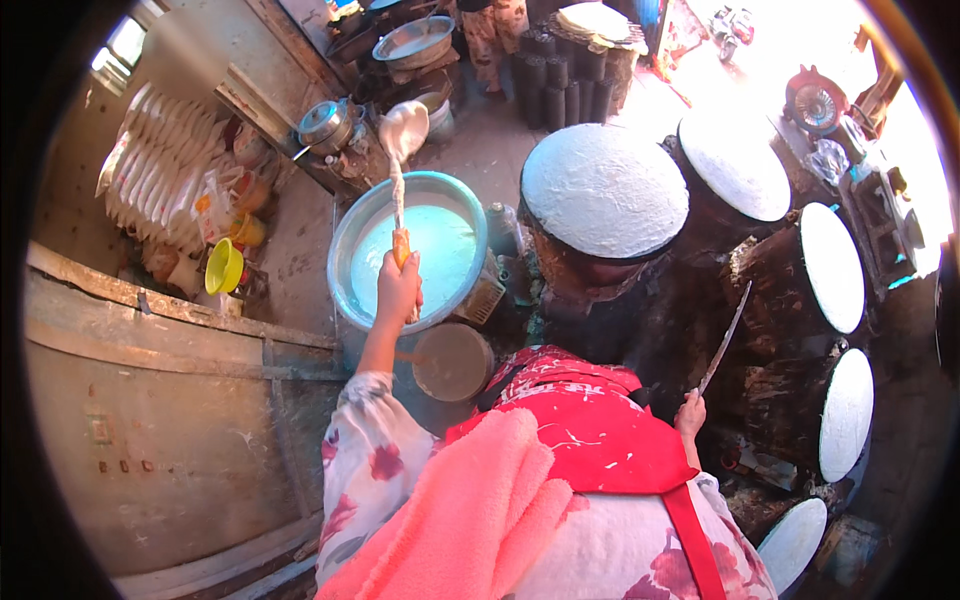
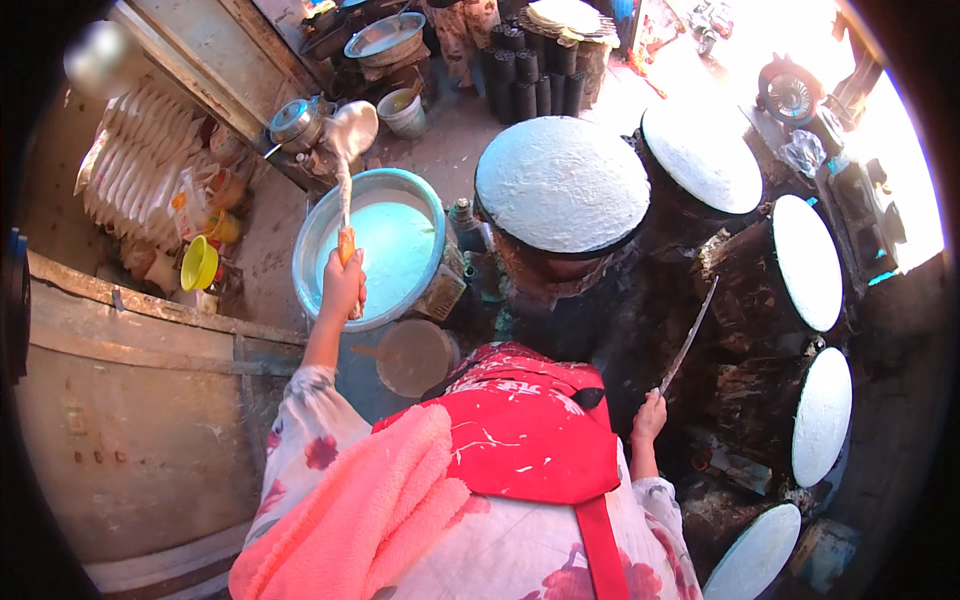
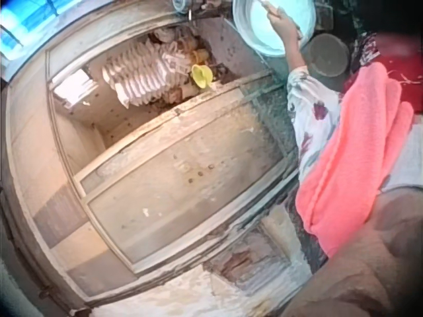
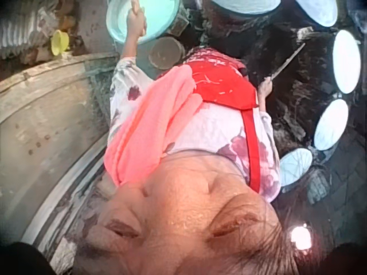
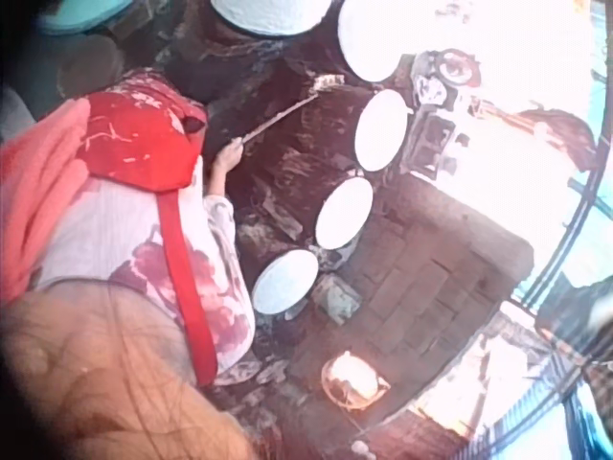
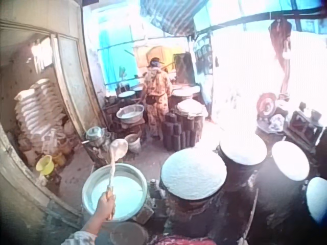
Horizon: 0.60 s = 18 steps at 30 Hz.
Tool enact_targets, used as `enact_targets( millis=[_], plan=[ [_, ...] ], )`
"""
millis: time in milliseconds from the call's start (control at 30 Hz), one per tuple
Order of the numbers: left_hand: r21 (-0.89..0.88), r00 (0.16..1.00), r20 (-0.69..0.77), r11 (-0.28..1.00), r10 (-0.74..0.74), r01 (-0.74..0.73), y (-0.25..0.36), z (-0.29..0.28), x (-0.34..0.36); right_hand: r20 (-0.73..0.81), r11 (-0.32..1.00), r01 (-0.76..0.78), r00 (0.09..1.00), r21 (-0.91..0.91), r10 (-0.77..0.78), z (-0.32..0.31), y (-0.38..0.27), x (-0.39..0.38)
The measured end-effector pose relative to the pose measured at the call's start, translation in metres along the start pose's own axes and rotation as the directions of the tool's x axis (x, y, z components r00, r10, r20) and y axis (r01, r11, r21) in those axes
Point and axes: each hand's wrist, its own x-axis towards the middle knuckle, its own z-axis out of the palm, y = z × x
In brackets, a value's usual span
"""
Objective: The person ladles white batter from a blue basin onto several large, hot, convex metal pans and spreads it into thin circular layers using a wooden stick. They repeat this process across multiple pans, occasionally flipping the cooked layers with a metal spatula.
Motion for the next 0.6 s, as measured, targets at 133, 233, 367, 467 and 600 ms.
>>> enact_targets(
  millis=[133,233,367,467,600],
  plan=[
    [-0.503,0.922,0.359,0.802,-0.146,0.323,0.028,0.017,0.025,-0.007,0.993,0.009,1.000,0.119,-0.008,-0.006,-0.053,-0.011],
    [-0.557,0.796,0.598,0.668,-0.090,0.494,0.061,0.067,0.031,0.011,0.960,0.002,1.000,0.280,-0.005,-0.014,-0.100,-0.012],
    [-0.438,0.586,0.810,0.637,-0.028,0.635,0.117,0.155,0.035,0.125,0.939,0.007,0.991,0.344,-0.053,-0.022,-0.148,0.032],
    [-0.342,0.440,0.898,0.657,0.019,0.671,0.154,0.232,0.038,0.178,0.910,-0.008,0.981,0.416,-0.073,-0.029,-0.202,0.082],
    [-0.205,0.228,0.972,0.652,0.050,0.730,0.183,0.378,0.045,0.165,0.895,0.059,0.975,0.442,-0.146,-0.057,-0.244,0.178]
  ],
)
